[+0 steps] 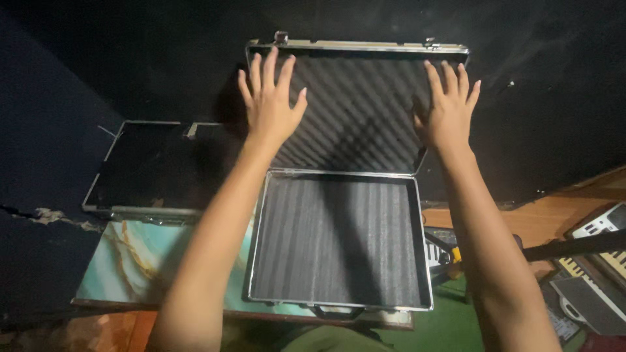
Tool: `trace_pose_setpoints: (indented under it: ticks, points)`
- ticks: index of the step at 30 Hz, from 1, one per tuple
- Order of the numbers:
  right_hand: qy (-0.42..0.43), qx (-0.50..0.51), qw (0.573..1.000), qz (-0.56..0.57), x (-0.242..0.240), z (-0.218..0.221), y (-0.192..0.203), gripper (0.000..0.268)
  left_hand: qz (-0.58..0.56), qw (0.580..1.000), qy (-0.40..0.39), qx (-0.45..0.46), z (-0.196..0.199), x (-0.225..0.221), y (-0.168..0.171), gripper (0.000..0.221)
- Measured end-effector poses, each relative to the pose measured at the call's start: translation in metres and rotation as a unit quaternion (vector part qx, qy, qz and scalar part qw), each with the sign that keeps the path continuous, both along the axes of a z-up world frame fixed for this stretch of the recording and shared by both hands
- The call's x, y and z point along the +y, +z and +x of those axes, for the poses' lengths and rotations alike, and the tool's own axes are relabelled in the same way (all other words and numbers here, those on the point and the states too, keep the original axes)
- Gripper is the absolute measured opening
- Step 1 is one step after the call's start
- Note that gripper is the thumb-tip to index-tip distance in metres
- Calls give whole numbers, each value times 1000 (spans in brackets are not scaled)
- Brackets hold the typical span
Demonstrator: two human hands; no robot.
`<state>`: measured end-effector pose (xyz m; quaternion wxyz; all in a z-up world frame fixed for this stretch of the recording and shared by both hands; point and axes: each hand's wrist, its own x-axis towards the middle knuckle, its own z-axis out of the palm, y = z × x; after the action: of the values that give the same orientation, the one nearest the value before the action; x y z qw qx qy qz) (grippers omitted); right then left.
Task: The person picks up a gold-colored case, opens it on a table, places a foam insert and a manual inside, and then puts a black audio device into the case before holding up a cable.
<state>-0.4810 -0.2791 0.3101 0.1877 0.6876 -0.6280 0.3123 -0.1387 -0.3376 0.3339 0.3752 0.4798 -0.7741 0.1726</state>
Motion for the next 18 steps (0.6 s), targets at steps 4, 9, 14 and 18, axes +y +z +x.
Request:
trace_pose_setpoints:
  ticks: [4, 9, 14, 18]
  points:
    - [62, -49, 996, -30, 44, 19, -9, 70, -4, 998, -45, 41, 1, 50, -8, 56]
    - [96, -94, 990, -34, 106, 55, -23, 63, 16, 995, -71, 65, 1, 116, -22, 55]
    - [96, -124, 988, -6, 152, 81, -37, 51, 61, 992, -75, 75, 12, 161, -44, 53]
    - [106, -141, 984, 7, 178, 91, -48, 47, 99, 990, -55, 78, 21, 190, -64, 51]
